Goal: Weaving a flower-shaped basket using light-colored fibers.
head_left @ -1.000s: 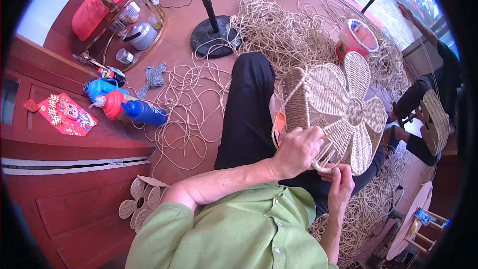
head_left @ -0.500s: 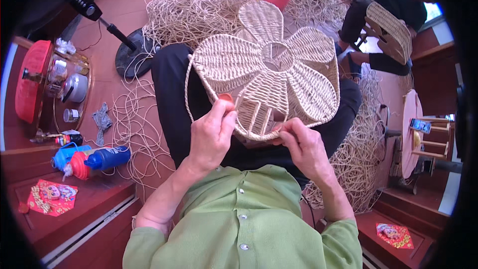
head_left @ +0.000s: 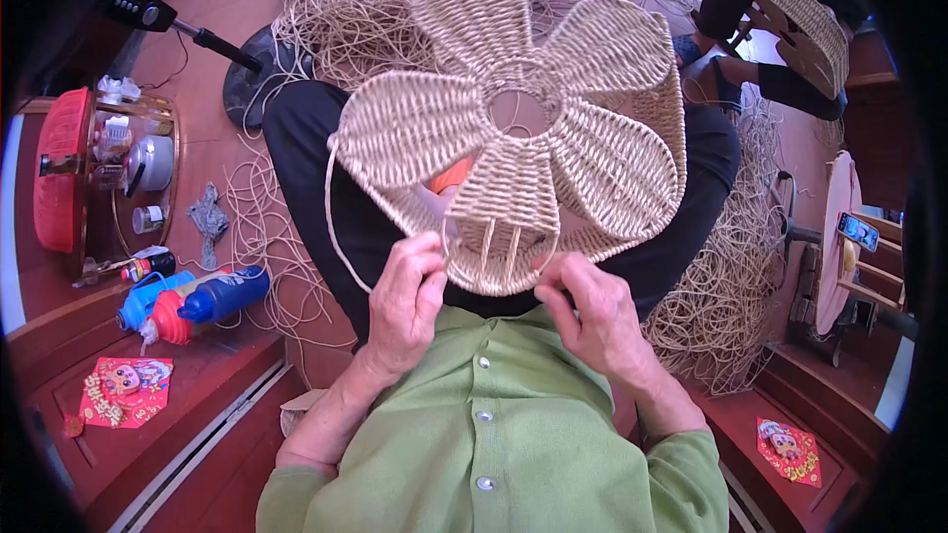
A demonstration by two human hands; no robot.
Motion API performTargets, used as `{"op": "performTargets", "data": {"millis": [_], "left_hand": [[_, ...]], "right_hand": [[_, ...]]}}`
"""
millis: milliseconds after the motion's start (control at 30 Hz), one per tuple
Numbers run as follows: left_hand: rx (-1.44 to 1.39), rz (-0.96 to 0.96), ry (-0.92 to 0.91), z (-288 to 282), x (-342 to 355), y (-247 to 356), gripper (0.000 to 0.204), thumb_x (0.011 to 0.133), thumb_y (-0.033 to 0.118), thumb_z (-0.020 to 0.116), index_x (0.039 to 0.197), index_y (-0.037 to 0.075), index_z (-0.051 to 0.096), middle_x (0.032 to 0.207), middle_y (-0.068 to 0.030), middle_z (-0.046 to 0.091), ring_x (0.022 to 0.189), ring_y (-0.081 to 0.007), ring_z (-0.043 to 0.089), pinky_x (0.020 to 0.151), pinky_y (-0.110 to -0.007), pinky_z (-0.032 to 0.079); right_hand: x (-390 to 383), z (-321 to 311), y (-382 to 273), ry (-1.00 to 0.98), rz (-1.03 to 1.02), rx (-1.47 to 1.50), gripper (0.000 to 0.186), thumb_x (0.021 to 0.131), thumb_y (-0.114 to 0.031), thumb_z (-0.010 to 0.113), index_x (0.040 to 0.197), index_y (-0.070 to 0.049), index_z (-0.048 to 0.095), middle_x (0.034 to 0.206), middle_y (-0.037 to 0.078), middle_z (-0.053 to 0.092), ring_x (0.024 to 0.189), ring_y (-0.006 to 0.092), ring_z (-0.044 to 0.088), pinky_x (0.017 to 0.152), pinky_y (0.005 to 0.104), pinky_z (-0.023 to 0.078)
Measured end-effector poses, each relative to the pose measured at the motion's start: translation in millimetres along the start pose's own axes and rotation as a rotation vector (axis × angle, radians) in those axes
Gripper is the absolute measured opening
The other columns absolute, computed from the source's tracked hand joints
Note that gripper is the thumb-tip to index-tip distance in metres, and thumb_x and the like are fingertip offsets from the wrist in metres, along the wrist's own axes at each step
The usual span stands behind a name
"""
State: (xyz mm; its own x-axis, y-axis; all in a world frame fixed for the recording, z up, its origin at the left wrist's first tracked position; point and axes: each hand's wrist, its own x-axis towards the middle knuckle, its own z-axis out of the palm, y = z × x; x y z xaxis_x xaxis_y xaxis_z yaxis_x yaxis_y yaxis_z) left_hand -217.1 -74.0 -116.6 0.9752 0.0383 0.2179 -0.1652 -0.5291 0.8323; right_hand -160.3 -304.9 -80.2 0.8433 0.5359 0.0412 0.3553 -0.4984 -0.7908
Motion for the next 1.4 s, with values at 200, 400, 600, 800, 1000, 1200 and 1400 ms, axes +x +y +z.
{"op": "performTargets", "data": {"millis": [200,400,600,800,1000,1200,1400], "left_hand": [[-0.039,-0.061,0.005,-9,-6,3,0.009,0.088,0.0,0.056,0.097,-0.001,0.055,0.103,-0.0168,0.06,0.092,-0.0315,0.061,0.083,-0.036,0.05],[-0.043,-0.002,-0.047,-20,-3,0,0.009,0.087,-0.002,0.058,0.096,-0.001,0.055,0.104,-0.0164,0.062,0.09,-0.0306,0.063,0.08,-0.036,0.05],[-0.077,-0.164,0.184,-21,-15,16,0.014,0.082,-0.006,0.065,0.095,0.0,0.065,0.114,-0.0138,0.065,0.086,-0.0206,0.066,0.066,-0.028,0.052],[0.404,0.06,0.207,-59,-2,28,0.022,0.07,-0.008,0.072,0.089,0.003,0.071,0.083,-0.0082,0.064,0.072,-0.0225,0.06,0.063,-0.032,0.048],[0.365,0.147,0.051,-56,16,26,0.022,0.069,-0.009,0.071,0.087,0.002,0.07,0.08,-0.0099,0.065,0.072,-0.025,0.062,0.064,-0.034,0.05],[0.277,0.039,-0.05,-53,12,27,0.016,0.074,-0.008,0.067,0.088,-0.001,0.069,0.08,-0.0117,0.064,0.071,-0.0238,0.064,0.062,-0.032,0.051],[0.23,-0.013,-0.031,-52,17,26,0.012,0.076,-0.007,0.066,0.086,-0.002,0.068,0.082,-0.0119,0.063,0.069,-0.0244,0.064,0.064,-0.033,0.052]], "right_hand": [[-7,6,-10,-0.036,-0.039,-0.006,0.018,0.083,-0.004,0.069,0.091,-0.002,0.053,0.084,0.014,0.058,0.073,0.0323,0.062,0.063,0.0403,0.05],[-7,12,-3,-0.053,0.015,0.038,0.014,0.086,-0.004,0.067,0.091,-0.001,0.054,0.082,0.014,0.059,0.073,0.0328,0.063,0.063,0.0401,0.051],[-1,11,-8,-0.055,0.009,-0.002,0.017,0.086,-0.007,0.069,0.098,-0.002,0.058,0.09,0.012,0.064,0.073,0.0306,0.066,0.062,0.0375,0.053],[9,-5,-15,0.113,-0.108,-0.375,0.024,0.082,-0.012,0.074,0.101,-0.007,0.061,0.095,0.008,0.064,0.065,0.0242,0.066,0.055,0.0354,0.052],[36,0,-22,-0.066,-0.219,-0.209,0.025,0.088,-0.017,0.069,0.109,-0.007,0.06,0.079,0.008,0.065,0.062,0.0251,0.065,0.052,0.0387,0.049],[70,12,-25,-0.406,-0.174,-0.188,0.037,0.091,-0.018,0.064,0.124,-0.003,0.056,0.059,0.018,0.058,0.056,0.0373,0.061,0.051,0.0464,0.046],[82,17,-23,-0.522,-0.145,-0.094,0.032,0.092,-0.011,0.057,0.123,-0.002,0.055,0.056,0.016,0.059,0.053,0.0339,0.063,0.052,0.0458,0.047]]}}
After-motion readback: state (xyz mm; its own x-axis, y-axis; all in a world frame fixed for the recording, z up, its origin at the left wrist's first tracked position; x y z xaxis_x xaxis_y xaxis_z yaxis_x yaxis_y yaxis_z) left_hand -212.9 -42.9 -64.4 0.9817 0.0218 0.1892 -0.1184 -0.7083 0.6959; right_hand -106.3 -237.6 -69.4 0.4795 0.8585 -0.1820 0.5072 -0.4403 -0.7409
